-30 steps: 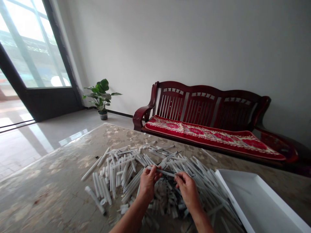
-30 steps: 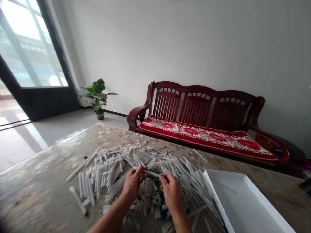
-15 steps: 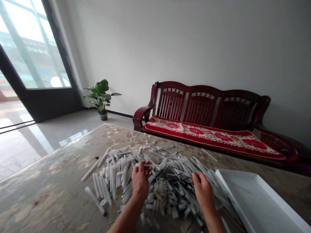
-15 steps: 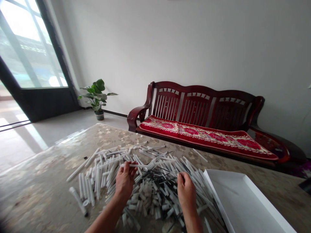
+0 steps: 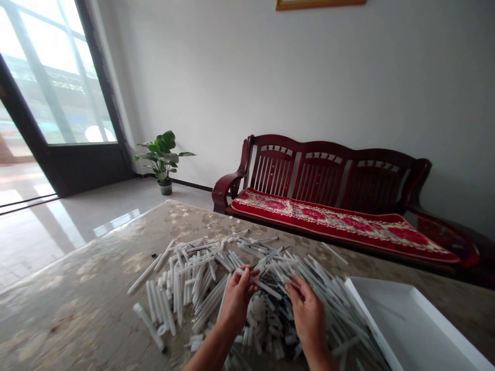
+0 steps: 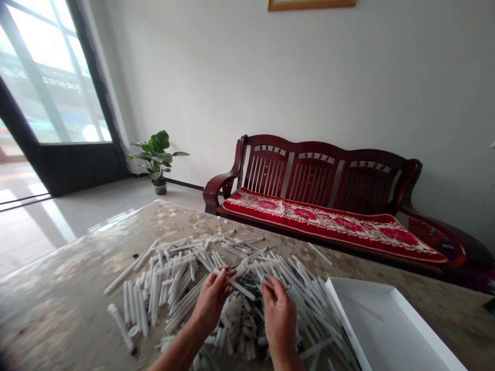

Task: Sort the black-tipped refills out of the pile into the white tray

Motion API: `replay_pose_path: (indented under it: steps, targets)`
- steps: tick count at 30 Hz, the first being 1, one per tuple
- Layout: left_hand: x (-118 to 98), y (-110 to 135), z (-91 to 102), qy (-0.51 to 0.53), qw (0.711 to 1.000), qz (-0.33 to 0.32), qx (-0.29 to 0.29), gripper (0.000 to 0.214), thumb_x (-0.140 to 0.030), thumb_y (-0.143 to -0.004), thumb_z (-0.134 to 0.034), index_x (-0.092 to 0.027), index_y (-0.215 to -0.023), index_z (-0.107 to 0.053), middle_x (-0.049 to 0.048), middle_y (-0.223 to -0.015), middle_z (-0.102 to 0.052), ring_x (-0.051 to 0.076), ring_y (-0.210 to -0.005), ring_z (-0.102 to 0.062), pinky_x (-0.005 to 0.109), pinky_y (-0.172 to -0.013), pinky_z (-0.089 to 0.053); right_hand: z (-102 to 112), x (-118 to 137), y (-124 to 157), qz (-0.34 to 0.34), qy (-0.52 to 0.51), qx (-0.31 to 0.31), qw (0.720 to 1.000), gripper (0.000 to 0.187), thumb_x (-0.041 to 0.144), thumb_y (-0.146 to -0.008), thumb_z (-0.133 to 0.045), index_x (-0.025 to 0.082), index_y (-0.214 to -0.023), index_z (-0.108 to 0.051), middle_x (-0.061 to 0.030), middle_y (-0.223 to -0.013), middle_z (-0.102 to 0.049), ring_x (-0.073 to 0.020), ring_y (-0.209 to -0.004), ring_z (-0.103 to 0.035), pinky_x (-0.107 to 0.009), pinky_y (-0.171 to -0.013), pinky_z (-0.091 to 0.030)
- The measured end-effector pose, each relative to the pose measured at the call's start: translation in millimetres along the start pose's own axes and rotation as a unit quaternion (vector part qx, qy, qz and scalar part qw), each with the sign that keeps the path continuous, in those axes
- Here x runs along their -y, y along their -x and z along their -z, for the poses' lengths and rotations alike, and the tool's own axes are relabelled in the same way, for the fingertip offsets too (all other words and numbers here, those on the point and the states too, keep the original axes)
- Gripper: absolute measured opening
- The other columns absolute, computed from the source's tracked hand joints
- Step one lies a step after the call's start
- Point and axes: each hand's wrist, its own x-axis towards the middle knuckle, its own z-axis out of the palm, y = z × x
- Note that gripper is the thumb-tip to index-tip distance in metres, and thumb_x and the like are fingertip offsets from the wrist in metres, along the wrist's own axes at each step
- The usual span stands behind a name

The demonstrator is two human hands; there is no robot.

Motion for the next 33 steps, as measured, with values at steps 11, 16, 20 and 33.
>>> replay_pose_path:
  steps: [11,16,20,33]
  targets:
    - [-8,-1,-0.8,0.001,0.984,0.152,0.089,0.026,-0.026,-0.085,-0.073,-0.014,-0.108,-0.069,0.0061,-0.081,-0.076,0.012,-0.065,-0.071,0.018,-0.056,-0.054,-44,32,-9,0.216,0.103,0.045,0.970,0.032,0.028,-0.097,-0.047,0.021,-0.114,-0.074,-0.0106,-0.111,-0.075,-0.0223,-0.101,-0.072,-0.033,-0.087,-0.059]
    - [-10,-2,0.1,0.007,0.987,0.129,0.097,0.029,-0.024,-0.080,-0.078,-0.015,-0.106,-0.069,0.0015,-0.073,-0.071,0.010,-0.059,-0.066,0.016,-0.051,-0.048,-55,36,-14,0.258,0.149,0.062,0.953,0.034,0.023,-0.097,-0.048,0.023,-0.122,-0.070,-0.0100,-0.116,-0.074,-0.0233,-0.109,-0.069,-0.036,-0.093,-0.057]
    - [-15,-3,-2.2,0.005,0.992,0.097,0.079,0.028,-0.028,-0.072,-0.085,-0.014,-0.091,-0.071,0.0012,-0.071,-0.069,0.010,-0.061,-0.064,0.017,-0.056,-0.048,-70,44,-12,0.283,0.170,0.092,0.940,0.038,0.018,-0.095,-0.047,0.024,-0.127,-0.068,-0.0110,-0.121,-0.071,-0.0240,-0.115,-0.066,-0.040,-0.097,-0.056]
    - [-89,-29,57.0,-0.541,0.789,-0.234,-0.172,0.011,-0.027,-0.088,-0.053,-0.021,-0.087,-0.062,0.0013,-0.074,-0.066,0.019,-0.070,-0.061,0.026,-0.063,-0.039,-114,67,-15,0.186,0.220,0.120,0.950,0.016,0.017,-0.088,-0.057,0.022,-0.095,-0.071,-0.0072,-0.096,-0.074,-0.0241,-0.095,-0.069,-0.035,-0.083,-0.054]
